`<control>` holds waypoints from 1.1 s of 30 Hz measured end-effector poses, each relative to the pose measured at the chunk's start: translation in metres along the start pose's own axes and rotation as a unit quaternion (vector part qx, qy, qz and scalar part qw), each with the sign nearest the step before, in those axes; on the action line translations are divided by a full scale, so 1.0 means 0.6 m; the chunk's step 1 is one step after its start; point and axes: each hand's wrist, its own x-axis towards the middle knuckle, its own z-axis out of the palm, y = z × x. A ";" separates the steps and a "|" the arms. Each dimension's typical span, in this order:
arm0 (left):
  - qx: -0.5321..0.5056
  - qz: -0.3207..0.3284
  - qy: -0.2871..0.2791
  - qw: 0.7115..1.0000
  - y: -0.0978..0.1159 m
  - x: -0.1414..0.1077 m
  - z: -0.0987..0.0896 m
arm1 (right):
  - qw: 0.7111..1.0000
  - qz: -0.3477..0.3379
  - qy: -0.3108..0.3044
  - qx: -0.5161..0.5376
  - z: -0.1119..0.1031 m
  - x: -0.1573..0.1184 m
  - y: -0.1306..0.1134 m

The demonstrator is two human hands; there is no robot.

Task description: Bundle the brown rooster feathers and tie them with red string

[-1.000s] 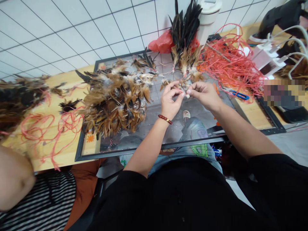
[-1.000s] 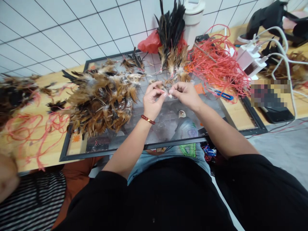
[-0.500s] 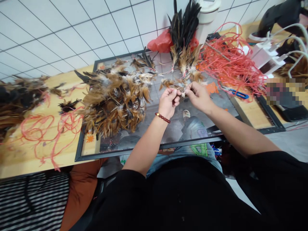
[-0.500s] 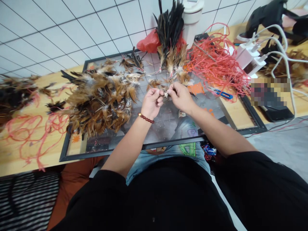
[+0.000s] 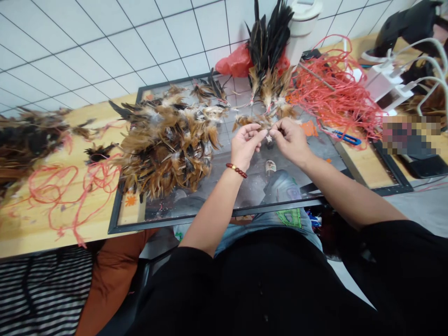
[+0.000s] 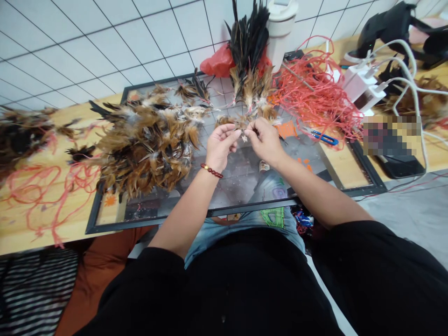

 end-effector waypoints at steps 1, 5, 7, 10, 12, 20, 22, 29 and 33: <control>-0.001 -0.006 0.006 1.000 0.000 -0.001 0.002 | 1.000 -0.001 0.006 -0.002 0.001 0.000 0.001; -0.019 -0.092 -0.052 0.994 0.003 -0.010 0.007 | 1.000 0.004 0.022 0.006 0.005 -0.002 0.000; -0.047 -0.126 -0.090 0.987 0.005 -0.012 0.006 | 1.000 0.010 0.014 0.019 0.006 -0.002 -0.001; -0.087 -0.134 -0.092 0.983 0.005 -0.008 0.001 | 0.998 0.025 -0.010 0.053 0.008 -0.001 0.001; -0.096 -0.126 -0.076 0.984 0.002 -0.003 -0.002 | 0.995 0.041 -0.029 0.081 0.008 0.000 0.005; 0.026 0.007 0.019 0.999 -0.003 -0.004 0.008 | 0.996 0.045 -0.031 0.075 0.012 -0.002 0.014; 0.054 0.022 0.021 0.998 -0.002 -0.007 0.011 | 0.997 0.035 -0.009 0.065 0.014 -0.002 0.016; 0.092 -0.021 -0.032 0.995 -0.014 -0.005 0.012 | 0.996 0.040 -0.005 0.076 0.022 -0.002 0.026; 0.184 0.026 -0.058 0.981 -0.026 -0.004 0.005 | 0.999 0.038 0.004 0.017 0.018 -0.002 0.039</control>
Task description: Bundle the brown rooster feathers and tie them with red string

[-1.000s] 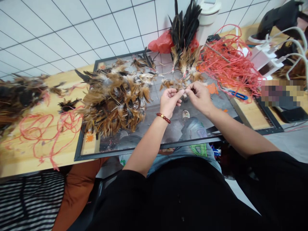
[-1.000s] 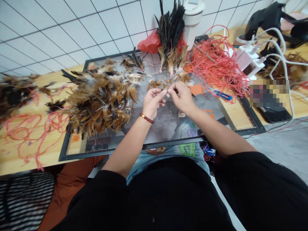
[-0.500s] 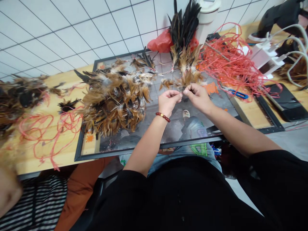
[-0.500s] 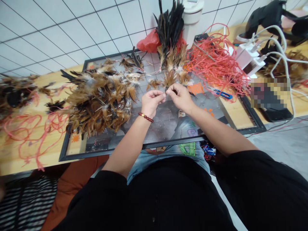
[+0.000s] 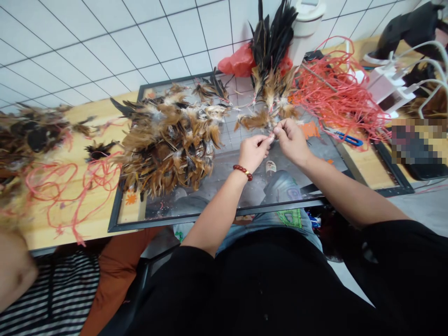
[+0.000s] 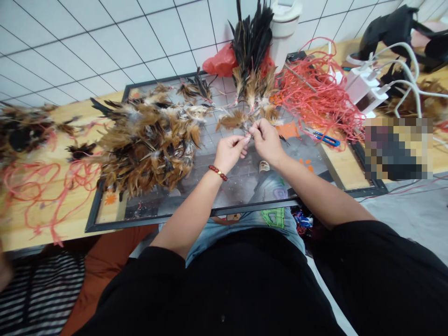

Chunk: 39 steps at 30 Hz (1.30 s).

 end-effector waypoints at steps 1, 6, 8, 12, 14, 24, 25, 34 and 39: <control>0.026 0.035 0.010 0.999 -0.002 0.000 -0.002 | 1.000 0.000 0.001 -0.024 -0.002 0.001 0.004; 0.031 0.154 0.079 0.984 0.003 -0.005 -0.006 | 0.995 0.006 -0.028 -0.092 -0.005 0.003 0.012; -0.031 0.118 0.037 0.992 0.010 -0.007 -0.004 | 0.994 0.008 -0.030 -0.102 -0.003 0.001 0.009; -0.160 -0.013 0.007 0.987 0.023 -0.006 -0.005 | 0.995 -0.004 -0.023 -0.100 0.002 -0.004 -0.001; -0.199 -0.043 0.020 0.979 0.028 -0.004 -0.010 | 0.997 -0.009 -0.019 -0.078 0.003 -0.005 -0.006; -0.083 -0.009 0.012 0.996 0.004 0.008 0.000 | 0.999 -0.022 -0.026 0.001 0.000 -0.007 -0.025; -0.056 0.011 0.015 0.998 -0.003 0.010 0.000 | 0.999 -0.026 -0.030 -0.007 0.000 -0.008 -0.026; 0.050 0.111 0.043 0.992 -0.026 0.017 -0.011 | 0.988 -0.109 -0.017 -0.111 -0.019 -0.003 -0.030; 0.056 0.115 0.033 0.991 -0.009 0.007 -0.011 | 0.973 -0.112 -0.054 -0.196 -0.027 -0.003 -0.028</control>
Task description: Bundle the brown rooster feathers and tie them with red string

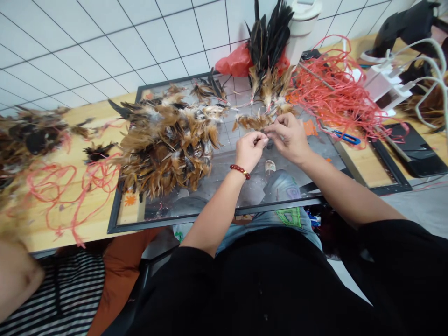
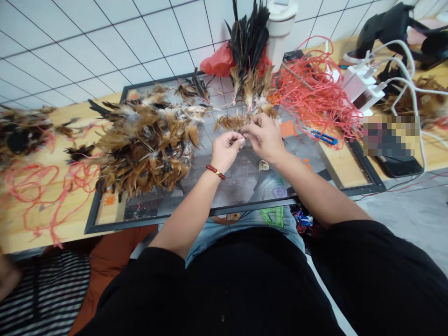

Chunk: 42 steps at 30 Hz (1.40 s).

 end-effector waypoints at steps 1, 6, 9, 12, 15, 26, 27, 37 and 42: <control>-0.001 -0.001 -0.001 1.000 0.003 -0.001 0.000 | 1.000 -0.001 0.000 -0.011 0.000 0.000 0.000; -0.029 -0.018 -0.005 0.999 0.010 -0.001 -0.001 | 1.000 0.015 0.012 -0.017 0.000 0.000 -0.001; -0.026 -0.009 -0.009 1.000 0.008 0.000 -0.001 | 1.000 0.019 0.010 -0.002 -0.001 0.000 -0.001; 0.005 0.029 -0.013 0.999 0.006 0.000 -0.002 | 1.000 -0.002 0.007 -0.001 -0.002 0.000 -0.003; 0.038 0.061 -0.013 0.997 0.008 -0.002 -0.002 | 0.999 -0.033 -0.004 -0.008 -0.003 0.000 -0.004; -0.203 -0.177 -0.004 0.963 0.033 -0.002 -0.004 | 1.000 -0.023 0.005 -0.010 -0.008 -0.008 -0.018; -0.222 -0.186 -0.003 0.957 0.034 -0.002 -0.006 | 1.000 -0.028 0.006 -0.004 -0.008 -0.008 -0.018; -0.259 -0.186 0.003 0.948 0.037 0.001 -0.010 | 0.999 -0.043 0.000 0.016 -0.014 -0.005 -0.013; -0.179 -0.105 -0.004 0.978 0.030 0.002 -0.007 | 0.988 -0.062 -0.037 0.134 -0.011 0.002 -0.012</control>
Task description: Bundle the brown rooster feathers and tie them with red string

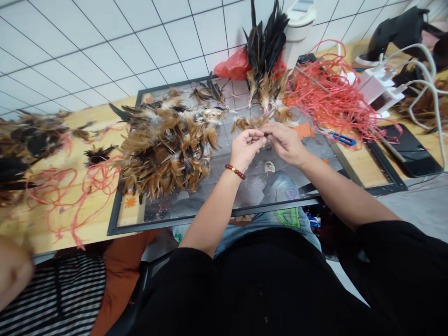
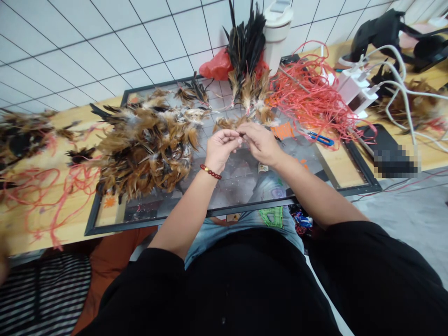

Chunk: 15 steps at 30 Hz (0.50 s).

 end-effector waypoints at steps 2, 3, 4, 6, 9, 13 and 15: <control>0.032 0.049 0.008 0.998 -0.003 0.000 0.003 | 0.999 0.025 -0.015 0.029 0.003 0.002 0.006; 0.044 0.068 0.012 0.997 -0.004 0.000 0.004 | 0.998 0.048 -0.018 0.042 0.004 0.003 0.009; 0.055 0.083 0.016 0.995 -0.005 -0.001 0.006 | 0.995 0.073 -0.020 0.057 0.005 0.003 0.012; 0.070 0.101 0.029 0.992 -0.006 -0.003 0.008 | 0.989 0.111 -0.028 0.097 0.008 0.004 0.017; 0.092 0.119 0.056 0.987 -0.008 -0.005 0.010 | 0.981 0.129 -0.044 0.137 0.011 0.004 0.022; 0.150 0.154 0.089 0.973 -0.017 -0.006 0.006 | 0.984 0.129 -0.045 0.117 0.012 0.003 0.023; 0.180 0.174 0.103 0.963 -0.023 -0.004 0.000 | 0.988 0.117 -0.047 0.093 0.012 0.001 0.019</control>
